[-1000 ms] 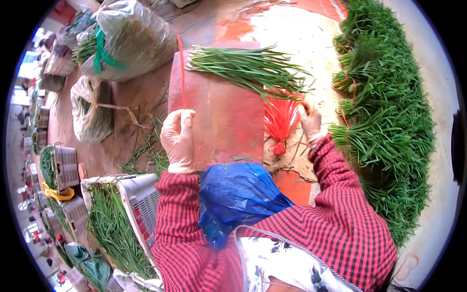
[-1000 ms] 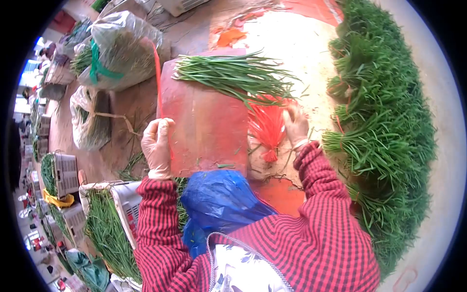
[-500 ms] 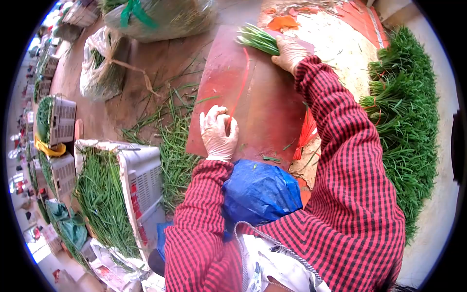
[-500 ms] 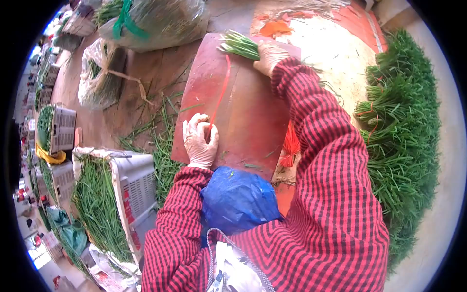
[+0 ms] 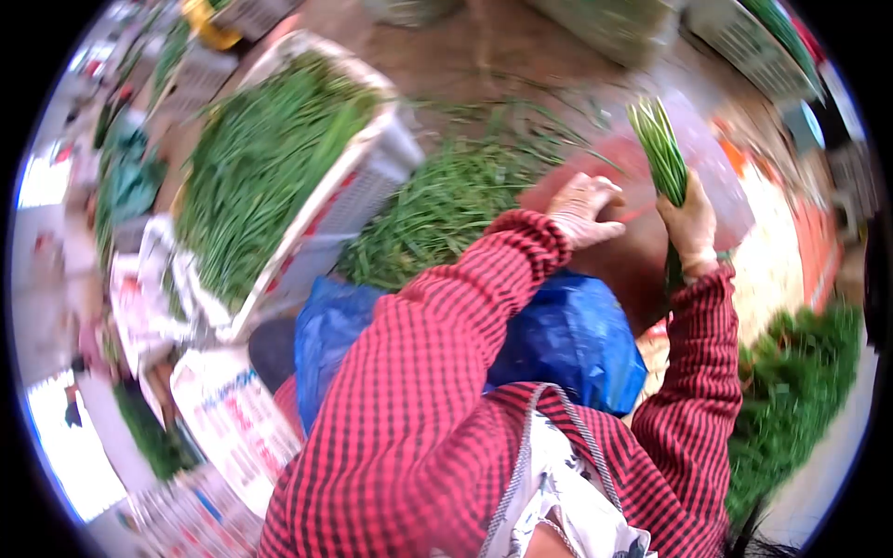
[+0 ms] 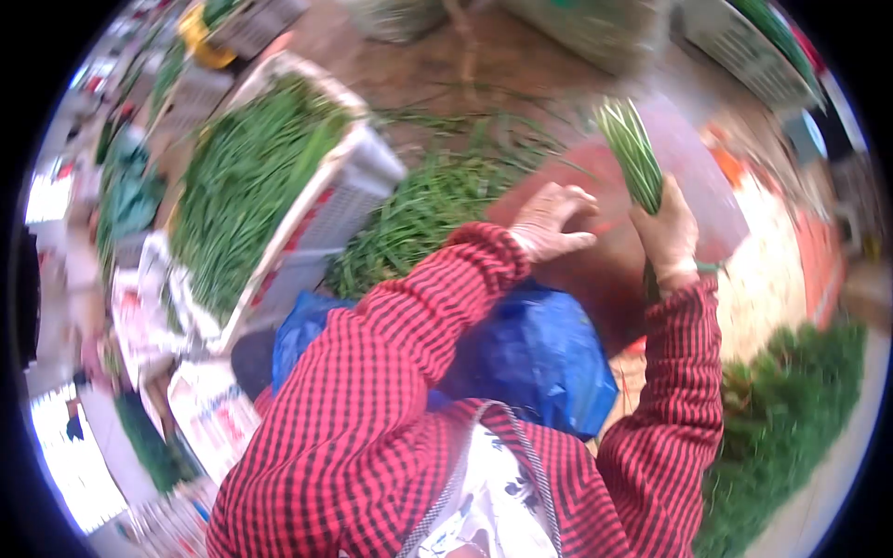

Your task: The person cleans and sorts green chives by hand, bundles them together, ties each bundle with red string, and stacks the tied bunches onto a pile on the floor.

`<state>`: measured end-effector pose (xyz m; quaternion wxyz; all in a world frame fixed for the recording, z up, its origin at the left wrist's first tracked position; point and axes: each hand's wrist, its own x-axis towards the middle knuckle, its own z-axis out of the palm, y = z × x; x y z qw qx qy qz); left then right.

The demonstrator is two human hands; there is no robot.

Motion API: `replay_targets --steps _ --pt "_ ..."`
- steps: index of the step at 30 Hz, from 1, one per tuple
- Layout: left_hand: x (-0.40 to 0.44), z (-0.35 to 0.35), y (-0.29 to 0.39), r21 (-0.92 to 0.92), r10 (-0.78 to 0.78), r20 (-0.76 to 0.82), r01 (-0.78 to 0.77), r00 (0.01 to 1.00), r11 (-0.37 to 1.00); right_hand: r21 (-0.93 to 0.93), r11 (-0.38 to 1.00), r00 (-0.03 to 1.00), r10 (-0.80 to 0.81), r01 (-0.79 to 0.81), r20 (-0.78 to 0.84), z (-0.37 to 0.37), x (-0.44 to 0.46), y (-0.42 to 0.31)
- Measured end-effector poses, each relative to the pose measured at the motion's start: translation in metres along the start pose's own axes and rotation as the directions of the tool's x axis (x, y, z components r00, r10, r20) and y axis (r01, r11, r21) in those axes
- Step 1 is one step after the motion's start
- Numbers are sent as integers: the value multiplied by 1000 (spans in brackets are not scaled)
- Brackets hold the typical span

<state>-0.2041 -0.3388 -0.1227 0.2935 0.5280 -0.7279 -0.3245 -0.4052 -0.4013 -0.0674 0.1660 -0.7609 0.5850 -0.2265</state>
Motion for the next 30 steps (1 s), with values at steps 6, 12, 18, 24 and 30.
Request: replay_targets --steps 6,12,18,24,30 --pt "-114 -152 -9 -5 4 -94 -5 996 1000 -310 951 952 115 -23 282 13 0 -24" --pt "-299 -289 -26 92 -478 -534 609 698 788 -201 901 916 -345 385 207 26 38 -87" --pt "-290 -313 -76 330 -396 -575 646 716 688 188 768 657 -626 612 420 115 22 -267" --pt "-178 -307 -121 508 -560 -321 638 764 579 448 700 532 -714 556 456 125 -60 -306" --pt "-167 -308 -130 719 -580 -133 481 804 502 322 831 619 -554 453 557 133 -66 -259"
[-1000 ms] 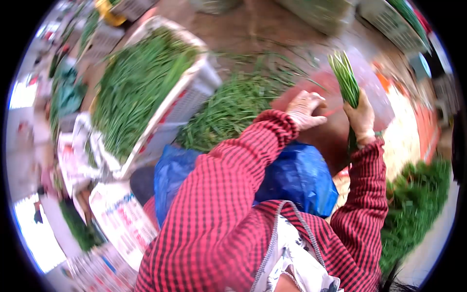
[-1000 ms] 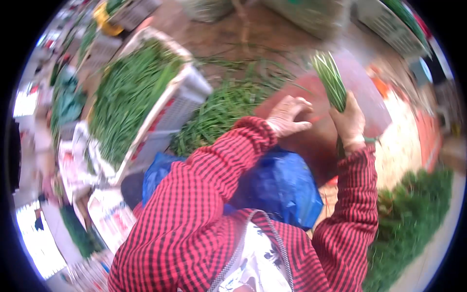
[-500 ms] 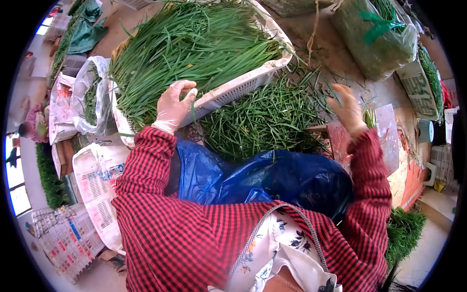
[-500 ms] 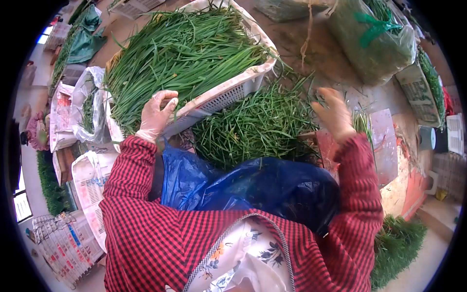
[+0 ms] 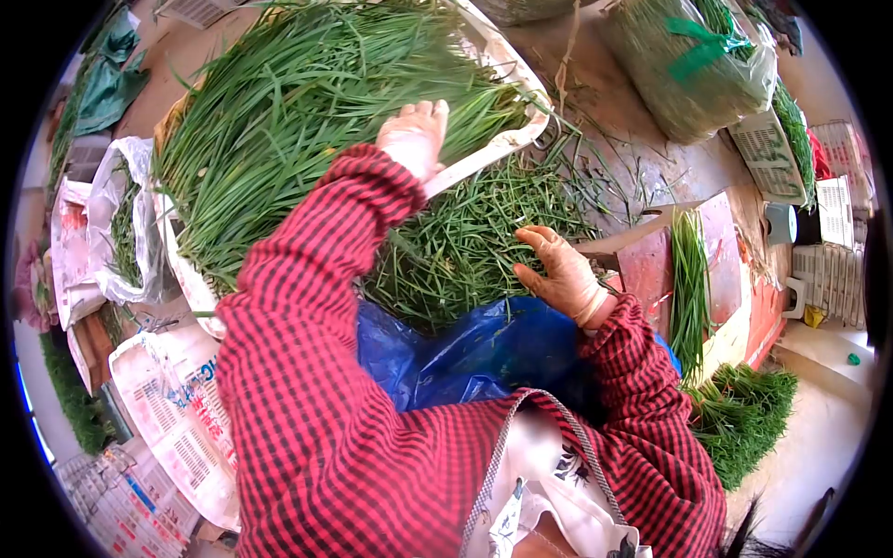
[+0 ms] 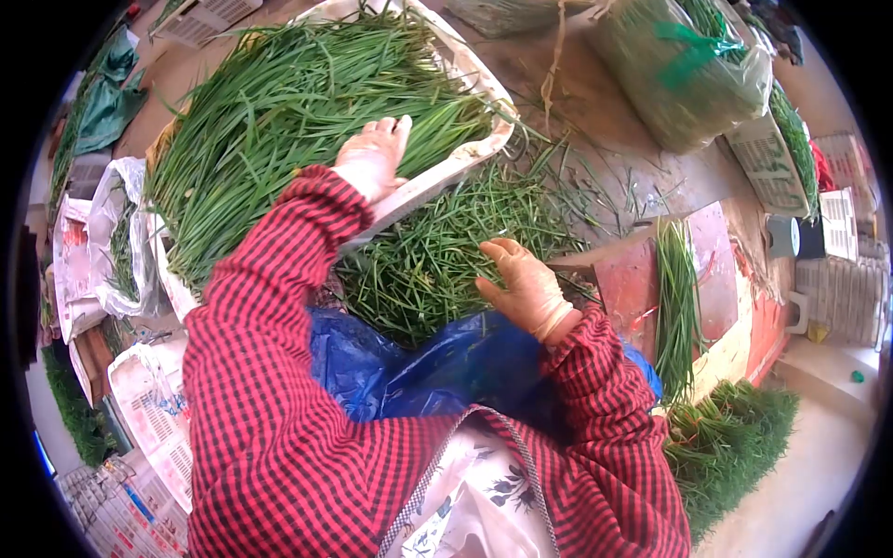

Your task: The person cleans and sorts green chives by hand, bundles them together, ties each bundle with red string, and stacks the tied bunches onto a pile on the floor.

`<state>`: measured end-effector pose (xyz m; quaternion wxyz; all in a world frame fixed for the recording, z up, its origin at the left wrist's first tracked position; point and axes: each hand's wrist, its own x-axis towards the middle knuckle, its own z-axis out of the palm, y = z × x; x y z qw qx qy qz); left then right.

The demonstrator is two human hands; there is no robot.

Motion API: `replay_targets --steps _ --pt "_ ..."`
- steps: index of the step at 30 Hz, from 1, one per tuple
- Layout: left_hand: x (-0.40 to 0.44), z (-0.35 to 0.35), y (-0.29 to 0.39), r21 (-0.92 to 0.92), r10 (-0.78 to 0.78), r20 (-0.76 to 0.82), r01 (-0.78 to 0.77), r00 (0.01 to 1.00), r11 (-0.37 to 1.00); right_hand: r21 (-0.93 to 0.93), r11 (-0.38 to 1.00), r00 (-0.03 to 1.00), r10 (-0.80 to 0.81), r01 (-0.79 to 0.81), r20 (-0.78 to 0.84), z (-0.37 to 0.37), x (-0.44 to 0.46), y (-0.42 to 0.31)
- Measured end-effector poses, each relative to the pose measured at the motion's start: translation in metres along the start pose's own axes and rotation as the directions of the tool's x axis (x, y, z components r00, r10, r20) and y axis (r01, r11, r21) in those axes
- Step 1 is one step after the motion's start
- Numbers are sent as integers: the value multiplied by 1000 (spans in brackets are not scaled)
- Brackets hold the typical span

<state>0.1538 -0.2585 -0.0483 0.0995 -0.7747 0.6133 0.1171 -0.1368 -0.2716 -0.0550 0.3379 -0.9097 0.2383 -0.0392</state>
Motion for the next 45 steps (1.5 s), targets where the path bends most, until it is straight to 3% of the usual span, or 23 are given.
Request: replay_targets --steps 6,9,11,12,14,16,17,18,20,21,22,24,25,27,28,30,32,35,38,40,42,43,45 --pt "2 17 -3 109 5 -103 6 995 994 51 998 1000 27 -27 1 -13 6 -4" --pt "-1 19 -5 -153 -181 -202 152 962 977 38 995 994 91 -93 62 -19 7 7" --pt "2 24 -18 -444 -288 -209 171 934 879 139 986 995 95 -90 -34 -16 9 19" --pt "0 16 -22 -589 -329 -157 179 931 788 389 908 986 168 -152 -9 -16 13 20" --pt "4 21 -36 -633 -349 -139 188 927 751 839 498 962 253 -219 101 -18 24 18" --pt "12 37 -58 -913 -228 -64 36 971 406 932 318 971 213 -173 108 -41 47 -2" --pt "17 45 -66 -970 -210 -93 -41 973 241 926 355 980 188 -130 66 -47 61 -7" --pt "17 44 -69 -969 -209 -96 -43 973 243 917 389 987 162 -87 25 -48 78 -10" --pt "13 40 -74 -991 -174 19 -4 985 -131 901 433 980 176 5 -90 -40 114 -11" --pt "13 40 -75 -987 -160 43 17 986 -161 845 531 954 283 -67 -102 -34 137 -5" --pt "13 42 -74 -987 -160 41 15 986 -161 844 532 954 282 -67 -102 -31 160 -4" --pt "14 48 -66 -993 -197 -87 -100 977 -55 963 270 928 355 12 -111 -27 199 0" --pt "9 41 -57 -987 -216 -160 -155 963 40 941 337 892 420 20 -169 -27 210 10" --pt "-4 41 -45 -854 -262 -311 -147 914 499 842 520 781 463 144 -420 -24 219 8" --pt "-11 38 -35 -662 -223 -448 -154 866 734 850 468 745 471 243 -473 -20 224 12" --pt "-16 35 -25 -551 -141 -414 -124 899 825 946 257 846 445 195 -295 -29 222 23" --pt "-12 40 -27 -473 -100 -373 -96 922 876 953 186 865 405 240 -297 -30 219 22" --pt "-23 5 -25 -371 -25 -247 -71 969 926 976 188 892 415 108 -179 -41 214 8" --pt "-26 -23 -21 -392 -97 -489 -119 867 912 905 320 877 298 280 -376 -38 210 -10" --pt "-23 -30 -10 -371 -105 -580 -148 808 917 906 289 863 316 308 -395 -41 205 -51" --pt "-18 -41 -3 -637 -156 -533 -273 831 720 870 362 849 285 336 -446 -34 207 -81" --pt "-10 -21 -2 -652 -240 -701 -468 671 597 771 546 814 251 328 -524 -29 210 -93" --pt "-2 -3 -16 -786 -340 -605 -475 720 395 534 756 717 123 380 -686 -18 217 -117"
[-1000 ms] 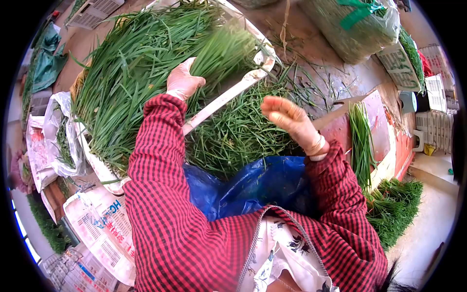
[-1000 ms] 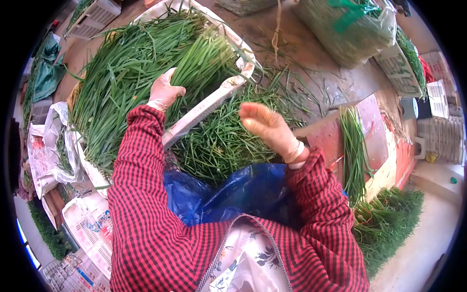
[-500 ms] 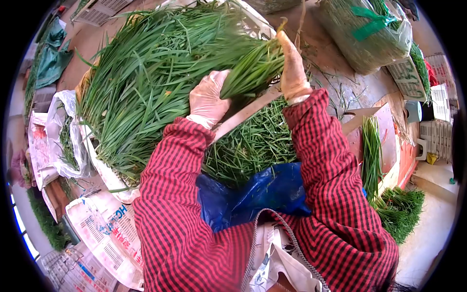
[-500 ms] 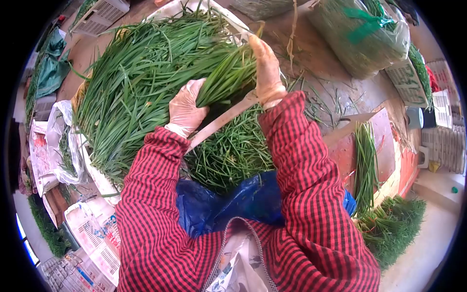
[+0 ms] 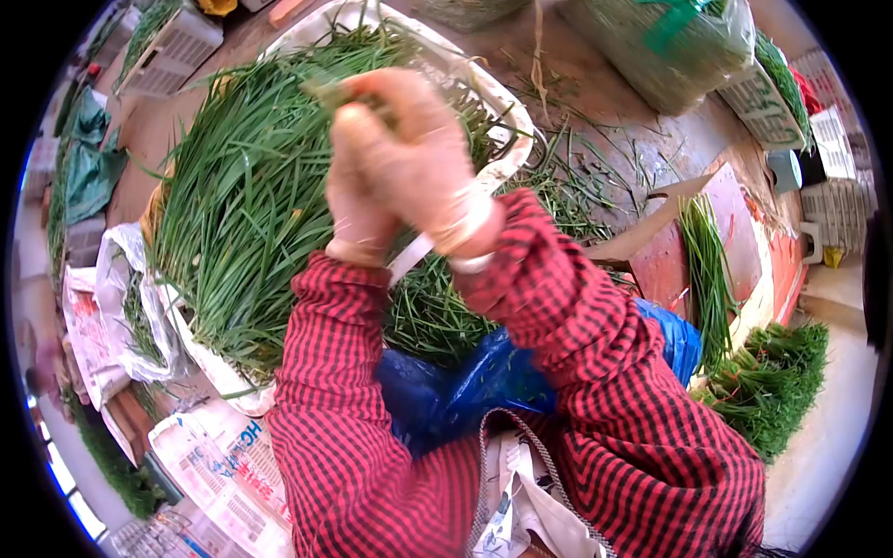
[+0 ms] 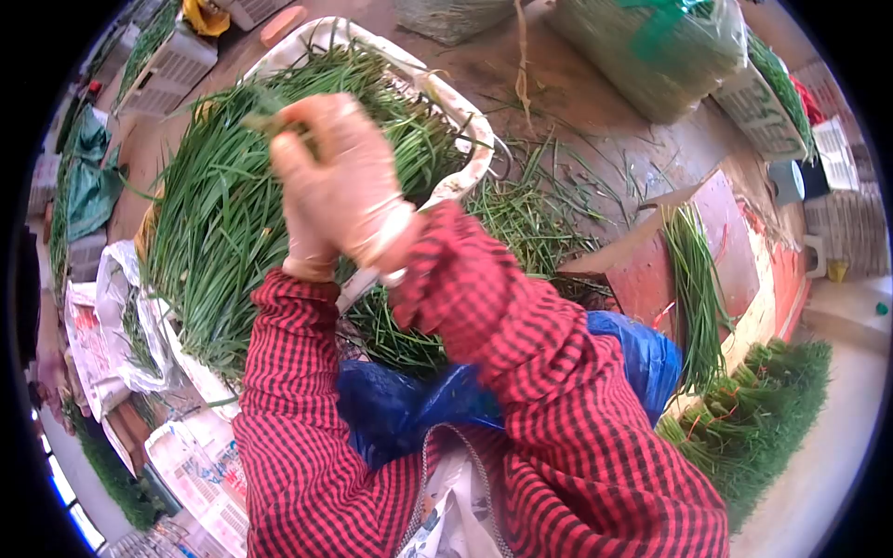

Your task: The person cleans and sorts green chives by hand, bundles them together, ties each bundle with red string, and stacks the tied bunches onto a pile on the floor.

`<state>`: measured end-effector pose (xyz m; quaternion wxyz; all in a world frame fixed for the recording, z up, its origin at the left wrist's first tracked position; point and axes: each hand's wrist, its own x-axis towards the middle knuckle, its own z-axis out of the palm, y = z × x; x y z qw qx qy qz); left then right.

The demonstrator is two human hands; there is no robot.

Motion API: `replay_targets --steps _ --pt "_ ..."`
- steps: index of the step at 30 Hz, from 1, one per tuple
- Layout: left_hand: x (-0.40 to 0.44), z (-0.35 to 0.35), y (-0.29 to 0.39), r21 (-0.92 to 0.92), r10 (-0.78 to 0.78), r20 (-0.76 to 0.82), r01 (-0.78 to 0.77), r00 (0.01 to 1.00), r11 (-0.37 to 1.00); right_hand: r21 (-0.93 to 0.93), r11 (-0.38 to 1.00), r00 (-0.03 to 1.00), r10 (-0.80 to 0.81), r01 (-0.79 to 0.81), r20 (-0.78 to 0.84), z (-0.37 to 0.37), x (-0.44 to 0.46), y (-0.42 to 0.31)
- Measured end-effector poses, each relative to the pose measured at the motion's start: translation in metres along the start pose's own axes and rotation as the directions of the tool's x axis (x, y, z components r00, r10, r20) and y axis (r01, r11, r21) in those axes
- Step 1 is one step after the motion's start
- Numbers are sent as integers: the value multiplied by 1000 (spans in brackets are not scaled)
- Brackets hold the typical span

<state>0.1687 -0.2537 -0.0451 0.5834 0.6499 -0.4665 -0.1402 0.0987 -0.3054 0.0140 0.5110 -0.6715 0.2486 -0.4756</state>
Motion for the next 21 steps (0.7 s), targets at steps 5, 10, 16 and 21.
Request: replay_targets --steps 5,10,16,21 --pt "-21 -32 -14 -581 -230 -53 157 972 799 -185 957 972 -206 224 112 31 -12 -40" --pt "-28 -50 3 -605 -119 -30 77 992 792 331 923 969 -233 196 77 -5 -2 -12" --pt "-26 -54 20 -468 -217 -20 183 976 865 -710 573 855 30 409 517 -103 22 88" --pt "-15 -23 26 -398 -159 150 207 976 894 -701 0 636 419 713 648 -83 44 87"
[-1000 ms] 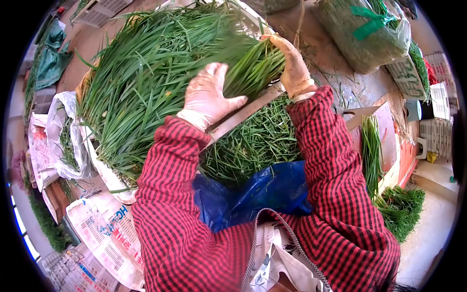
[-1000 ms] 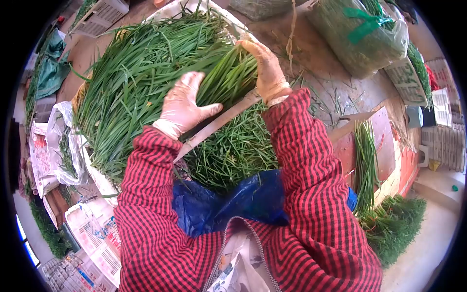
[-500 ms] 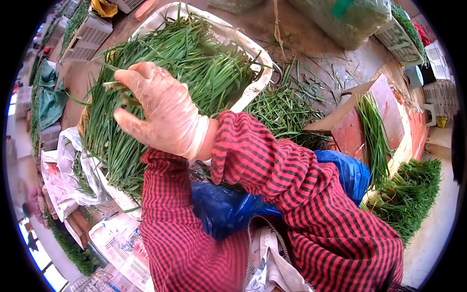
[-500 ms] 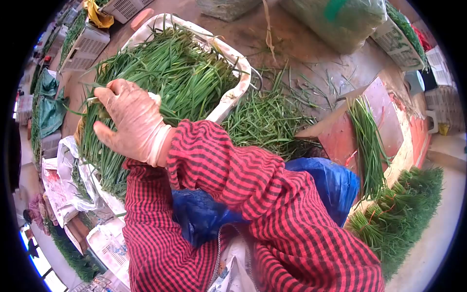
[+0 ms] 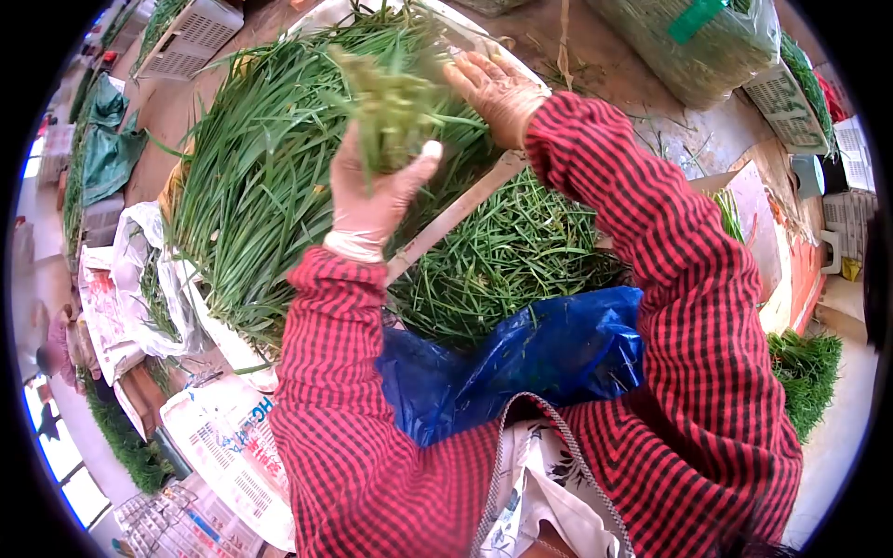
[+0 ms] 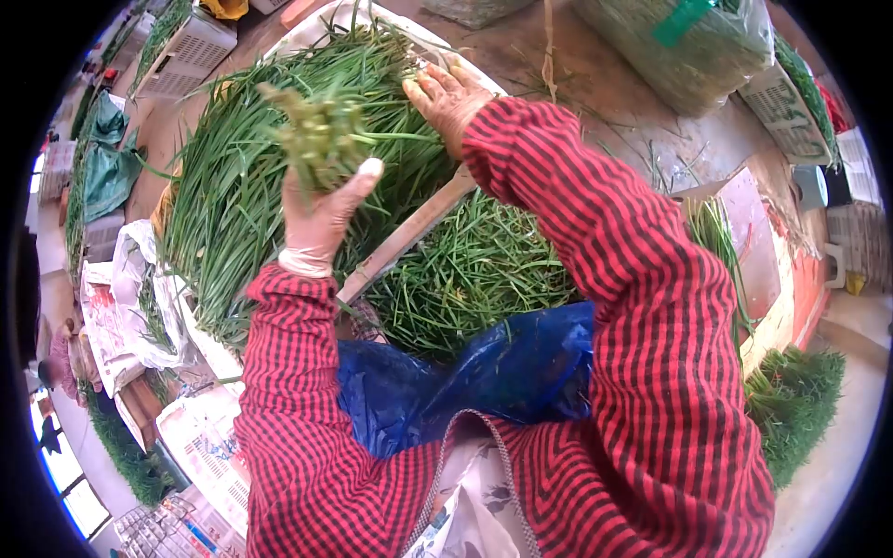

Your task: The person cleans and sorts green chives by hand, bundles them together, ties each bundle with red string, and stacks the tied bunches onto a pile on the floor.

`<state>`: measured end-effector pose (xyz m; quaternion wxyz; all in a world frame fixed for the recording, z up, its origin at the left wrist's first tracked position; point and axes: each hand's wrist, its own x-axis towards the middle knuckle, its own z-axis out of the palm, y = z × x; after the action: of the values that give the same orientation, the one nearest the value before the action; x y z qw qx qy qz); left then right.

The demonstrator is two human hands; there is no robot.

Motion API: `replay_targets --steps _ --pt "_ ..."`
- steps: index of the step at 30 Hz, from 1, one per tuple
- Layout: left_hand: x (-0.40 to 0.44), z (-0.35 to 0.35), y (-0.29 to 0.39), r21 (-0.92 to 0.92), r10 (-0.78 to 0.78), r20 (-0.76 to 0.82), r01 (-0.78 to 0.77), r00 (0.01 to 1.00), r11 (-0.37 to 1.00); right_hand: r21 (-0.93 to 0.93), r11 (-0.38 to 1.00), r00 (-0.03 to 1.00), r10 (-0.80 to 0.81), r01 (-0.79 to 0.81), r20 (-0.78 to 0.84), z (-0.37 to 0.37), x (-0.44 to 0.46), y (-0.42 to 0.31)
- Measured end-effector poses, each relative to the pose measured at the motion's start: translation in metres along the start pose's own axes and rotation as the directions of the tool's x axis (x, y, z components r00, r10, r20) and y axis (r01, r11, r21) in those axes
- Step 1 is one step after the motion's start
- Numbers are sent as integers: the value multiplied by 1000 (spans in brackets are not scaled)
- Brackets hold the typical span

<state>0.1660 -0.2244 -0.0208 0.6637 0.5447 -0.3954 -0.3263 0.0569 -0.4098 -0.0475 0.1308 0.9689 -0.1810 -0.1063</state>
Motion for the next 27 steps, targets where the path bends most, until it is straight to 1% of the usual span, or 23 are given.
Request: replay_targets --steps 1,2,4,5,6,7,8,9,10,11,12,14,15,16,18,19,20,21,22,23,24,26,27 --pt "-1 11 2 -74 -29 -8 28 1000 997 -87 996 1000 -24 26 15 14 10 2" --pt "1 15 2 -65 -87 43 90 995 994 -173 983 998 -49 53 30 28 19 4" --pt "3 25 -9 182 -36 60 24 998 983 -266 957 993 -97 112 68 36 29 7" --pt "3 27 -14 350 -37 36 22 999 936 -255 959 992 -107 120 67 38 36 11" --pt "3 30 -16 406 13 61 -37 998 913 -229 965 991 -115 126 64 35 39 17" --pt "4 29 -14 595 91 80 -120 993 794 -162 979 992 -120 125 43 28 41 25" --pt "6 29 -11 753 160 118 -193 980 629 -90 989 993 -115 116 21 20 41 32" --pt "8 29 -4 750 163 118 -196 979 632 -11 996 996 -92 92 -14 13 41 37" --pt "9 29 5 857 120 137 -178 983 484 76 997 998 -26 30 -52 3 40 40" --pt "10 30 13 934 75 147 -163 986 318 219 970 985 130 -104 -109 -6 41 38" --pt "10 29 20 933 78 151 -168 985 320 216 970 985 135 -109 -109 -20 34 41" --pt "9 23 32 985 148 123 -139 981 103 345 916 958 -114 204 -265 -55 15 46" --pt "10 14 31 979 245 104 -143 964 146 491 861 988 -70 131 -141 -68 11 44" --pt "11 9 39 986 251 67 -102 966 129 445 876 973 -102 187 -208 -78 10 41" --pt "12 -4 38 975 303 35 -99 952 200 497 807 904 -101 319 -416 -100 -2 29" --pt "15 -10 35 946 263 59 -138 963 294 468 803 873 -128 369 -470 -112 -4 22" --pt "13 -14 33 712 137 68 -144 988 688 434 798 838 -154 417 -523 -122 -3 13" --pt "12 -14 38 344 9 77 -35 997 938 422 790 801 -140 445 -582 -127 1 4" --pt "11 -17 46 129 -86 81 75 993 989 409 782 761 -125 471 -637 -131 5 -4" --pt "15 -37 35 109 -150 67 143 986 984 409 773 739 -112 485 -664 -136 4 -12" --pt "15 -33 31 -68 -15 -8 14 1000 998 377 779 716 -127 500 -687 -139 2 -20" --pt "20 -41 12 -163 61 -181 -92 982 982 474 682 683 -51 557 -729 -136 8 -29" --pt "20 -46 11 -165 61 -182 -92 981 982 473 683 684 -52 557 -728 -133 6 -31"
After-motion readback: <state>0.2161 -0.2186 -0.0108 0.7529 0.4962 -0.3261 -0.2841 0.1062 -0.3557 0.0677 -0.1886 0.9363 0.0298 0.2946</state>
